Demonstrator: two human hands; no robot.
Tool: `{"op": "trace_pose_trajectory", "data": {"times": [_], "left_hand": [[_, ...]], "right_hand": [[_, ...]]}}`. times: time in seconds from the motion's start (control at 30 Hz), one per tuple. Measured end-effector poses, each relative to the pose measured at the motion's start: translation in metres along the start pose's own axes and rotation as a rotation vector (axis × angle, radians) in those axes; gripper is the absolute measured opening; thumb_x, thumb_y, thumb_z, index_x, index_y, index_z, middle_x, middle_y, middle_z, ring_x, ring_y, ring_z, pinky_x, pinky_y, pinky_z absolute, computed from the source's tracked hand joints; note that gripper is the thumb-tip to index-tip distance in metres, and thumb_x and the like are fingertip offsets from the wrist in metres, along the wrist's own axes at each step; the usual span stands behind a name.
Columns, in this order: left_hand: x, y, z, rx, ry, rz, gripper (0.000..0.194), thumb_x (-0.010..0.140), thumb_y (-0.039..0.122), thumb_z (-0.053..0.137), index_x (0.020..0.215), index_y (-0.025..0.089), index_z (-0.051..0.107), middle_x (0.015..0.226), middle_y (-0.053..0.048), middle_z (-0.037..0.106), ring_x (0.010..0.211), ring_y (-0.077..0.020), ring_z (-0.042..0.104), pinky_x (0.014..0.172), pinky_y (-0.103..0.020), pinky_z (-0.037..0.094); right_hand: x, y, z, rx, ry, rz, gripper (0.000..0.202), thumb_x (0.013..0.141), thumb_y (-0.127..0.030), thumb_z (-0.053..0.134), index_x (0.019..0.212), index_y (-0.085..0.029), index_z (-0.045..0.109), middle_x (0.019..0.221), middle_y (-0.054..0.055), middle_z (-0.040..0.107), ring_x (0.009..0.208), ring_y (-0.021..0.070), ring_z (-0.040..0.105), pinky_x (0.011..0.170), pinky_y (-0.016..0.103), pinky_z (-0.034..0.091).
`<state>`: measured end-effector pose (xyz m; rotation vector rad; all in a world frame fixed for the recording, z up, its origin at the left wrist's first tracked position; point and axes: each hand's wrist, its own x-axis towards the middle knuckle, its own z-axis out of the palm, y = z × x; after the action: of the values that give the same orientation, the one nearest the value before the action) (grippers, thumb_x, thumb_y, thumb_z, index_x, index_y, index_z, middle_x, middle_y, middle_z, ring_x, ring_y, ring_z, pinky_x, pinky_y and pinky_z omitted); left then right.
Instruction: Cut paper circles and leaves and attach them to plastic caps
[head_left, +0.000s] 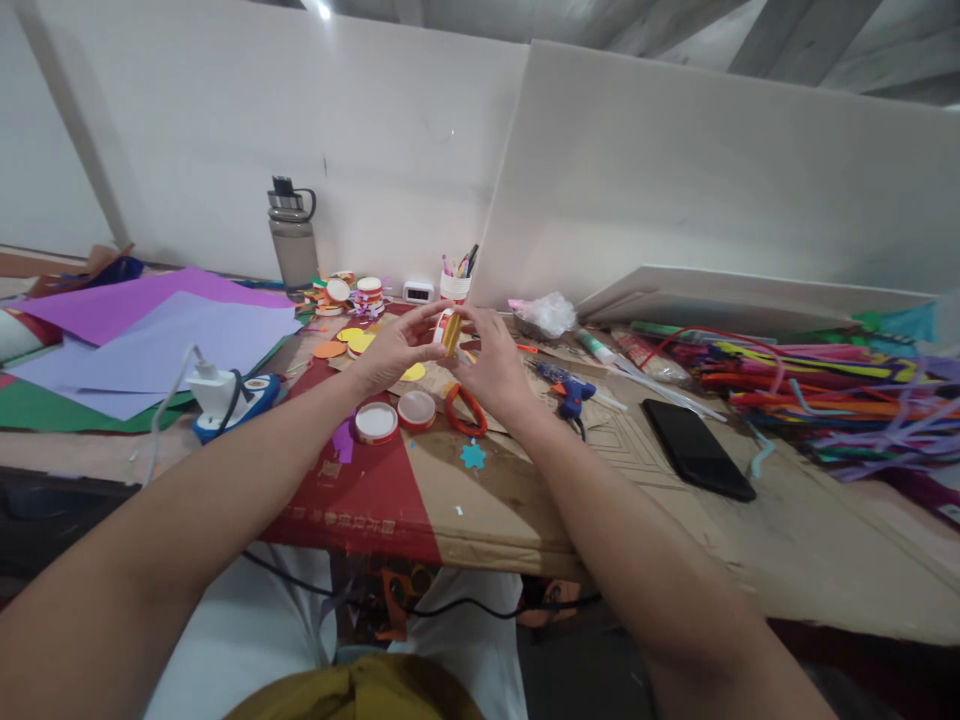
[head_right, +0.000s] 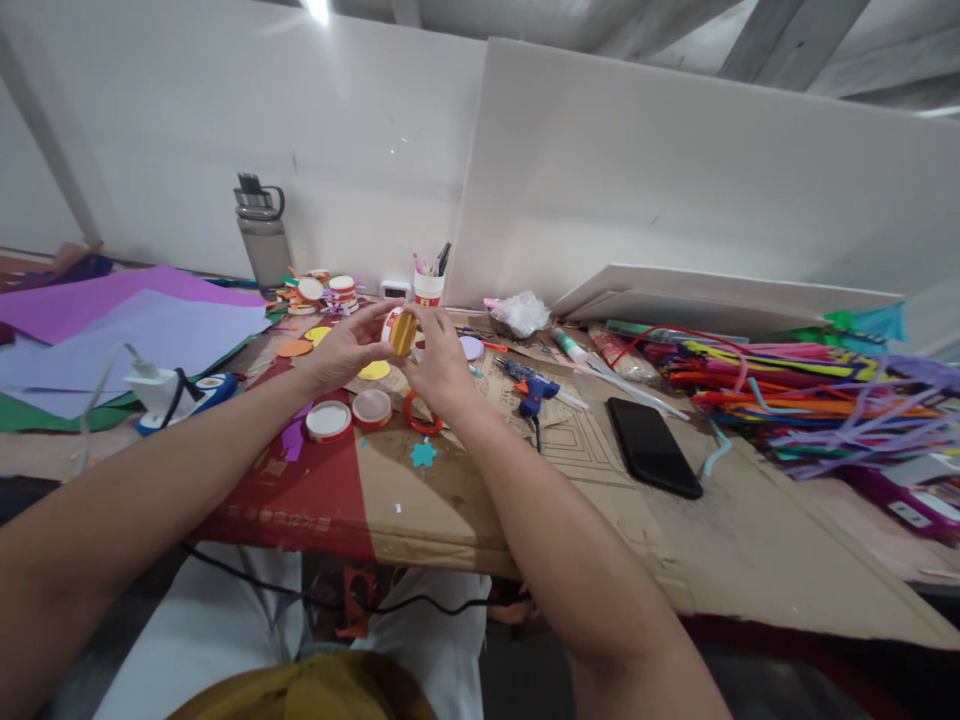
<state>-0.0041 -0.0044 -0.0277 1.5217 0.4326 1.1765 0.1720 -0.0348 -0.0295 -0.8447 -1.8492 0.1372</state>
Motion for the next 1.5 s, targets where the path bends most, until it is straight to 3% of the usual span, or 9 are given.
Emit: {"op": "trace_pose_trajectory", "data": {"times": [0.2, 0.6, 0.87, 1.17, 1.5], "left_hand": [[0.0, 0.002, 0.0, 0.024, 0.023, -0.017, 0.07, 0.064, 0.026, 0.087, 0.13, 0.023, 0.065, 0.138, -0.013, 0.062, 0.129, -0.0323, 0.057, 0.108, -0.045, 0.047], [0.002, -0.001, -0.003, 0.036, -0.019, 0.022, 0.065, 0.066, 0.025, 0.086, 0.128, 0.026, 0.067, 0.137, -0.01, 0.063, 0.127, -0.0293, 0.059, 0.108, -0.043, 0.046], [0.003, 0.0, 0.001, 0.016, 0.028, 0.041, 0.07, 0.063, 0.03, 0.089, 0.129, 0.027, 0.066, 0.137, -0.01, 0.063, 0.13, -0.0312, 0.056, 0.108, -0.043, 0.046], [0.008, -0.01, -0.007, 0.016, -0.013, 0.098, 0.076, 0.064, 0.031, 0.089, 0.134, 0.026, 0.062, 0.137, -0.013, 0.063, 0.128, -0.0321, 0.058, 0.106, -0.046, 0.048], [0.008, -0.013, -0.007, 0.009, -0.021, 0.094, 0.073, 0.063, 0.022, 0.088, 0.131, 0.031, 0.064, 0.14, -0.009, 0.061, 0.129, -0.0308, 0.057, 0.105, -0.046, 0.049]], "right_hand": [[0.0, 0.001, 0.001, 0.002, -0.002, 0.007, 0.05, 0.084, -0.032, 0.072, 0.13, -0.028, 0.052, 0.131, 0.012, 0.054, 0.118, 0.0275, 0.059, 0.085, 0.045, 0.061], [-0.001, -0.001, 0.003, -0.024, 0.013, 0.018, 0.055, 0.081, -0.021, 0.073, 0.13, -0.028, 0.05, 0.131, 0.012, 0.053, 0.116, 0.0263, 0.06, 0.087, 0.044, 0.063], [0.0, -0.002, 0.005, 0.038, 0.038, 0.048, 0.054, 0.083, -0.032, 0.075, 0.129, -0.028, 0.048, 0.132, 0.013, 0.051, 0.115, 0.0257, 0.061, 0.093, 0.046, 0.061], [0.0, 0.001, 0.006, 0.095, 0.067, 0.009, 0.046, 0.083, -0.039, 0.074, 0.122, -0.028, 0.053, 0.127, 0.011, 0.054, 0.114, 0.0247, 0.061, 0.089, 0.045, 0.062], [0.001, 0.0, 0.004, 0.134, 0.058, 0.036, 0.049, 0.085, -0.049, 0.071, 0.125, -0.027, 0.054, 0.127, 0.012, 0.052, 0.113, 0.024, 0.061, 0.09, 0.043, 0.061]]}}
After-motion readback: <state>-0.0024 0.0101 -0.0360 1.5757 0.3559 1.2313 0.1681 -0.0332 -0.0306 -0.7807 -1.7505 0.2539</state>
